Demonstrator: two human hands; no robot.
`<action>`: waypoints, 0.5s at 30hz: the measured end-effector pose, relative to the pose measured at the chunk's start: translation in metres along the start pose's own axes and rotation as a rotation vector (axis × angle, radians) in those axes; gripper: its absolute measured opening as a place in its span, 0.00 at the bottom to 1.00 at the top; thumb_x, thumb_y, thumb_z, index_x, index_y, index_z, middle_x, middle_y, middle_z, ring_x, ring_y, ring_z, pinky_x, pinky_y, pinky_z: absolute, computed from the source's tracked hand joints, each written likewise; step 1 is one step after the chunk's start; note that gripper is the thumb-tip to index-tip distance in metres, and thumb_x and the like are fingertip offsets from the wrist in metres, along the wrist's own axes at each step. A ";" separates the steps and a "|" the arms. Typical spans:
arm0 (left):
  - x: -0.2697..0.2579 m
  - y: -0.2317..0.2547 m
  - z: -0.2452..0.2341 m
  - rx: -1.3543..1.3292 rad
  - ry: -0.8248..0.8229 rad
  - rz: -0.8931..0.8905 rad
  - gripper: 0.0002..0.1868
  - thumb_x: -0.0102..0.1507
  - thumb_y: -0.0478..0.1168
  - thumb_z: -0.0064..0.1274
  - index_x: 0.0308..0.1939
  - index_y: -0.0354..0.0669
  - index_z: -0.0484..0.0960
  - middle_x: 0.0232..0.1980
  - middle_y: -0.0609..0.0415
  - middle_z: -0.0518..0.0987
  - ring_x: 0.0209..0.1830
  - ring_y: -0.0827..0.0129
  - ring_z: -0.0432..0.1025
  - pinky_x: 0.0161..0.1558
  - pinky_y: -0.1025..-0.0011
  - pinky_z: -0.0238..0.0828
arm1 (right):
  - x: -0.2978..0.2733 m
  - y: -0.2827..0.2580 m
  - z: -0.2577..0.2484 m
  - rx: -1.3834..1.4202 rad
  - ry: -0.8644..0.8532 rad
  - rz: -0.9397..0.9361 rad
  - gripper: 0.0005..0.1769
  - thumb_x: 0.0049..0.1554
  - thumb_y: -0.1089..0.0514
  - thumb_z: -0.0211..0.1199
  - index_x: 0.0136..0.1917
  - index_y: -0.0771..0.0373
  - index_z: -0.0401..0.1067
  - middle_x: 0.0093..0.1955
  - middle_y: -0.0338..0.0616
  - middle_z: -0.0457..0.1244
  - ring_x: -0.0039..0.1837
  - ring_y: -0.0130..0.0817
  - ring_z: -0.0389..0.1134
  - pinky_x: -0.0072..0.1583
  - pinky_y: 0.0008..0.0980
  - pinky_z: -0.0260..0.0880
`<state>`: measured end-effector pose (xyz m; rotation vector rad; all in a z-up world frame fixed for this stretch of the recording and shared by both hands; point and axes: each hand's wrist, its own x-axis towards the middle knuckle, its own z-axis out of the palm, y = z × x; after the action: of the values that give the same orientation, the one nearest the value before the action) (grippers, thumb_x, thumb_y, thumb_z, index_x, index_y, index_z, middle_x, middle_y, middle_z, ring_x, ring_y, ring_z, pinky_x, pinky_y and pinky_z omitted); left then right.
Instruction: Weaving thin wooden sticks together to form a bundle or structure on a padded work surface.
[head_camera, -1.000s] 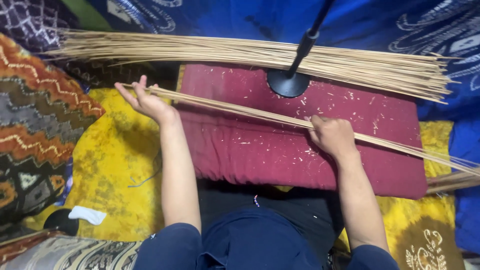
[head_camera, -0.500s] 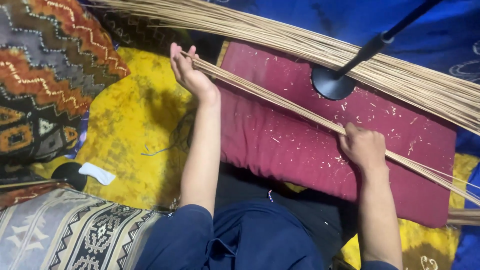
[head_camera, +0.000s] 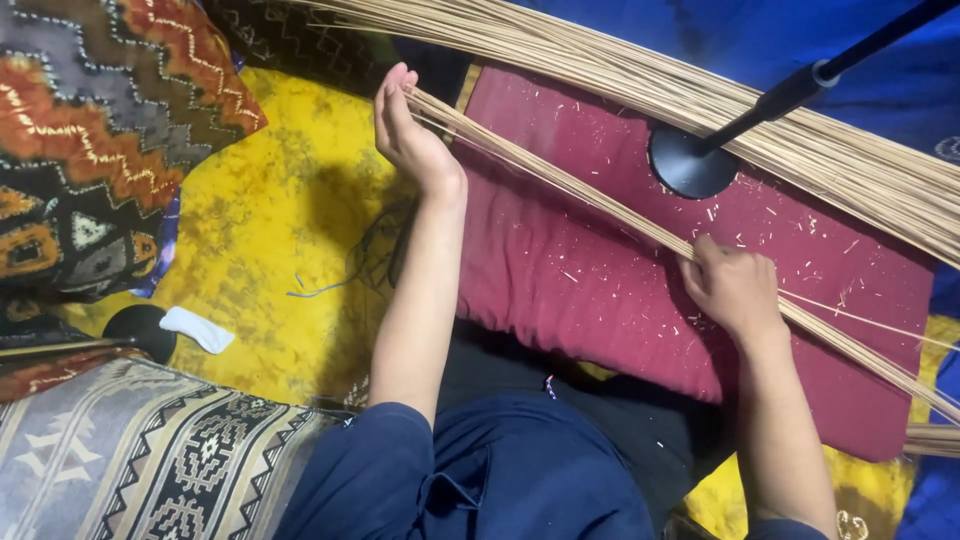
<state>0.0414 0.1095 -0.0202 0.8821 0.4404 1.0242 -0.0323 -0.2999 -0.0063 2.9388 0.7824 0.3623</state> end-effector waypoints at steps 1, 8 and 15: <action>0.001 -0.002 -0.001 -0.001 -0.002 -0.001 0.20 0.72 0.40 0.38 0.55 0.32 0.83 0.51 0.44 0.83 0.56 0.60 0.76 0.63 0.63 0.71 | 0.004 -0.004 -0.004 -0.001 0.001 0.002 0.11 0.61 0.60 0.67 0.40 0.60 0.67 0.24 0.35 0.58 0.26 0.34 0.61 0.33 0.37 0.63; -0.001 -0.003 -0.002 0.030 -0.024 0.046 0.22 0.74 0.46 0.38 0.56 0.36 0.83 0.54 0.46 0.82 0.59 0.60 0.75 0.66 0.61 0.68 | 0.022 -0.022 -0.023 0.009 0.011 -0.055 0.13 0.63 0.59 0.67 0.40 0.61 0.65 0.26 0.40 0.61 0.27 0.39 0.64 0.34 0.38 0.66; -0.008 0.010 0.002 0.157 -0.025 0.085 0.34 0.74 0.60 0.31 0.71 0.37 0.66 0.74 0.42 0.65 0.76 0.52 0.61 0.77 0.58 0.54 | 0.021 -0.023 -0.021 -0.072 -0.003 -0.113 0.11 0.65 0.57 0.64 0.42 0.58 0.66 0.27 0.36 0.63 0.27 0.34 0.64 0.32 0.31 0.64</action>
<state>0.0339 0.1036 -0.0116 1.0607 0.4707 1.0656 -0.0310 -0.2686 0.0155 2.8130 0.9109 0.3690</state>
